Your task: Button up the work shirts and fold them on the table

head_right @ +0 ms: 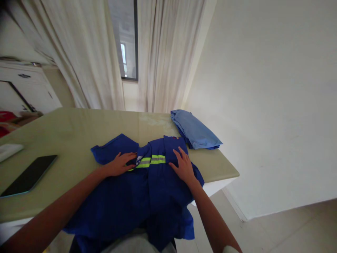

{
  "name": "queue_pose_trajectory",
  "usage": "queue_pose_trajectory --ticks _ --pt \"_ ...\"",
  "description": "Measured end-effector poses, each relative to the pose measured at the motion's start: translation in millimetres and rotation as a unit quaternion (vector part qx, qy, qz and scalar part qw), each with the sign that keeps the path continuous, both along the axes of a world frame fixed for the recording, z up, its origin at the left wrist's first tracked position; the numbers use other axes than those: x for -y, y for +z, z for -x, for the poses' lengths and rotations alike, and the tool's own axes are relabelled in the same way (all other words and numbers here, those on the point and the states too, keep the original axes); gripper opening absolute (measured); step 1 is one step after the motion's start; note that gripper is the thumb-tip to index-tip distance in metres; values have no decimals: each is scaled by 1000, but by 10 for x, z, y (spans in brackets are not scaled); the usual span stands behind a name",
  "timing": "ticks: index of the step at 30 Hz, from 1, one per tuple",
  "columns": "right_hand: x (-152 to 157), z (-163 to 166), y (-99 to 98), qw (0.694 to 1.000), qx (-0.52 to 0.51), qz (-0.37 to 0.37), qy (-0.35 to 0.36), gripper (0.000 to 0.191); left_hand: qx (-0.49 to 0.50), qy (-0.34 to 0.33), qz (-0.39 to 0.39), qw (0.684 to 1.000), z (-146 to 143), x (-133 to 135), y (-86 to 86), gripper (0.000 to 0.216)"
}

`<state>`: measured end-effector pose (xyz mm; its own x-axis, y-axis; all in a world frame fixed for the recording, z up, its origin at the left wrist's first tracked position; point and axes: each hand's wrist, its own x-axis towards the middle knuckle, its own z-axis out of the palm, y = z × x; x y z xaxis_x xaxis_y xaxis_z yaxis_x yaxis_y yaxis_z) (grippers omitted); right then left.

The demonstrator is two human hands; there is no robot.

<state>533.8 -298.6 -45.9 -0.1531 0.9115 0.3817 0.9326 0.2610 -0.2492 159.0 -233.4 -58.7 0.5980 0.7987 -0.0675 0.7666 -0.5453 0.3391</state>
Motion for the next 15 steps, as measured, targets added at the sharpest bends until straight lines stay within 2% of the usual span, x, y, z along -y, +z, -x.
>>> queue_pose_trajectory --ticks 2,4,6,8,9,11,12,13,15 --pt "-174 33 -63 997 57 48 -9 42 -20 23 6 1000 23 130 -52 64" --pt "-255 19 -107 994 77 73 -13 26 -36 62 4 997 101 151 -92 68" --pt "-227 -50 -114 999 30 37 -27 25 -52 121 6 991 219 80 -109 73" --pt "-86 -182 -91 991 -81 -66 -86 26 -62 183 11 981 354 -33 -96 76" --pt "23 -268 -77 971 -147 -132 -137 29 -62 209 10 976 418 -88 -77 76" --pt "296 -456 -71 900 -256 -248 -250 35 -54 244 -12 968 514 -177 -17 70" --pt "446 -548 -88 866 -295 -282 -287 38 -51 256 -32 965 536 -209 21 68" --pt "595 -631 -123 846 -324 -295 -302 41 -50 266 -57 961 534 -234 62 67" --pt "862 -759 -240 840 -374 -266 -288 45 -41 272 -106 956 450 -271 138 66"
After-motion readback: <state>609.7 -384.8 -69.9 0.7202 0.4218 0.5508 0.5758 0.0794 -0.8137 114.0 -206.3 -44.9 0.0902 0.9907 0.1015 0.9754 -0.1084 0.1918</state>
